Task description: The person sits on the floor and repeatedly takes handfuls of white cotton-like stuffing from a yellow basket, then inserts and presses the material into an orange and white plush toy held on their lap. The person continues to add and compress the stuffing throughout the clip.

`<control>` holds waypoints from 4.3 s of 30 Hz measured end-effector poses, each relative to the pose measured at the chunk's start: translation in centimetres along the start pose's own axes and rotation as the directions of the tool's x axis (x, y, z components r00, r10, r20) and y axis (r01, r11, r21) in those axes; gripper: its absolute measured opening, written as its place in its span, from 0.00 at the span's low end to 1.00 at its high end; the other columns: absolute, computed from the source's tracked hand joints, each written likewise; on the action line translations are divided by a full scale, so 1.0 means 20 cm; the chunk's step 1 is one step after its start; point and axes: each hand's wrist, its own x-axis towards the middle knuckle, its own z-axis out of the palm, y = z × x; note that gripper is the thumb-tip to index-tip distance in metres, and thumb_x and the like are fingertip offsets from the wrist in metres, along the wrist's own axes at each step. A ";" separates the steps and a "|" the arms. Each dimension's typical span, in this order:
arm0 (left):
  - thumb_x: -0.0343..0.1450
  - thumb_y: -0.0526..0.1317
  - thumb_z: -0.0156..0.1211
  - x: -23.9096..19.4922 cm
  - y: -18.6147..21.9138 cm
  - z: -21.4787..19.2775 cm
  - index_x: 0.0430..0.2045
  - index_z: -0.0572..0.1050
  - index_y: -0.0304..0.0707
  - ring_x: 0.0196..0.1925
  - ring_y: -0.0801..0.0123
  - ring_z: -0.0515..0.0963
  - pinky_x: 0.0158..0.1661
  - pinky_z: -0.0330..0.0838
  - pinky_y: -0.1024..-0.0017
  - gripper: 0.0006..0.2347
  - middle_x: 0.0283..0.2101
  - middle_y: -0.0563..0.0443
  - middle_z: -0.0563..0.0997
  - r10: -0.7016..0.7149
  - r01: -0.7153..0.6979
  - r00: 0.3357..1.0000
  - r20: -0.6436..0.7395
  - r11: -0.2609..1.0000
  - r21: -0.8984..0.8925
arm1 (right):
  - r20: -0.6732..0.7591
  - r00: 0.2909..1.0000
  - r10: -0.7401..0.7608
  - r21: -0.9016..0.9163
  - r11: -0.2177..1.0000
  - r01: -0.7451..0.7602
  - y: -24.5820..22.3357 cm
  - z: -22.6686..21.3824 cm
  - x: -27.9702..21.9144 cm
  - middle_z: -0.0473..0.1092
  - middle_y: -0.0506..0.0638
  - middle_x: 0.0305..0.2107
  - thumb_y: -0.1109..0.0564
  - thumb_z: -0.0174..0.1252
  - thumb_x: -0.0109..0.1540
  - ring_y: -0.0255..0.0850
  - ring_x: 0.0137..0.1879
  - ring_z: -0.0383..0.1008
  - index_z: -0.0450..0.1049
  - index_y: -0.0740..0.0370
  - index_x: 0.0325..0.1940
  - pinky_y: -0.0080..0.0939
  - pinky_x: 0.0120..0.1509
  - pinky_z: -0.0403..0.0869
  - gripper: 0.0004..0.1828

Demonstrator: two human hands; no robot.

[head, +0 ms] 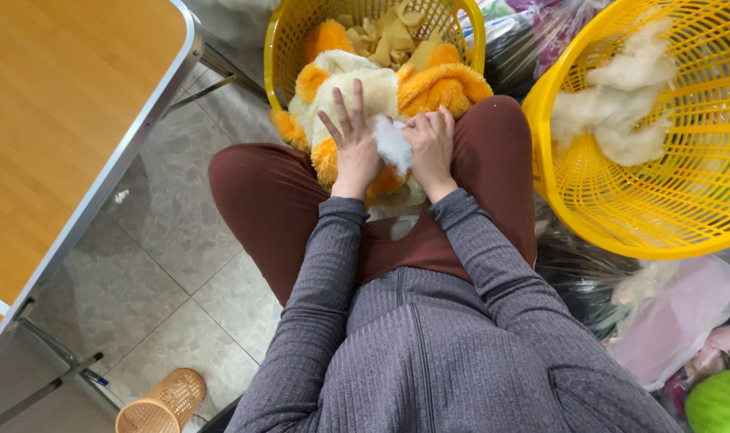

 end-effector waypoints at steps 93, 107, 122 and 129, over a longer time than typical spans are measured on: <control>0.60 0.26 0.50 -0.08 -0.20 0.25 0.38 0.77 0.30 0.75 0.40 0.51 0.68 0.26 0.29 0.14 0.64 0.35 0.65 -0.535 0.461 0.844 -0.034 0.757 -0.464 | 0.119 0.991 0.055 0.058 0.996 -0.062 0.12 0.22 0.04 0.75 0.44 0.29 0.65 0.61 0.53 0.47 0.48 0.69 0.82 0.55 0.33 0.75 0.81 0.34 0.09; 0.68 0.25 0.53 -0.02 -0.17 0.05 0.48 0.79 0.33 0.62 0.53 0.67 0.62 0.68 0.61 0.15 0.56 0.47 0.70 -0.693 0.423 0.721 0.019 0.417 -0.805 | 0.176 0.938 0.297 -0.075 0.955 -0.288 0.25 0.37 -0.06 0.77 0.49 0.29 0.63 0.59 0.58 0.50 0.52 0.70 0.85 0.53 0.34 0.73 0.80 0.30 0.10; 0.55 0.26 0.60 0.09 -0.09 -0.35 0.31 0.78 0.34 0.77 0.39 0.44 0.70 0.22 0.35 0.13 0.64 0.32 0.65 -0.233 0.188 0.966 -0.110 0.928 -0.321 | 0.064 0.997 0.051 0.455 0.887 -0.074 -0.08 -0.06 0.08 0.61 0.54 0.66 0.49 0.74 0.57 0.55 0.72 0.62 0.53 0.57 0.75 0.70 0.81 0.31 0.49; 0.62 0.40 0.71 0.14 0.09 -0.50 0.32 0.80 0.38 0.79 0.40 0.43 0.72 0.27 0.35 0.10 0.71 0.37 0.63 0.026 -0.051 0.998 -0.052 0.812 -0.582 | -0.106 0.992 0.062 0.253 0.967 -0.034 0.01 -0.13 0.06 0.76 0.46 0.49 0.55 0.75 0.57 0.45 0.63 0.73 0.79 0.52 0.56 0.65 0.88 0.41 0.24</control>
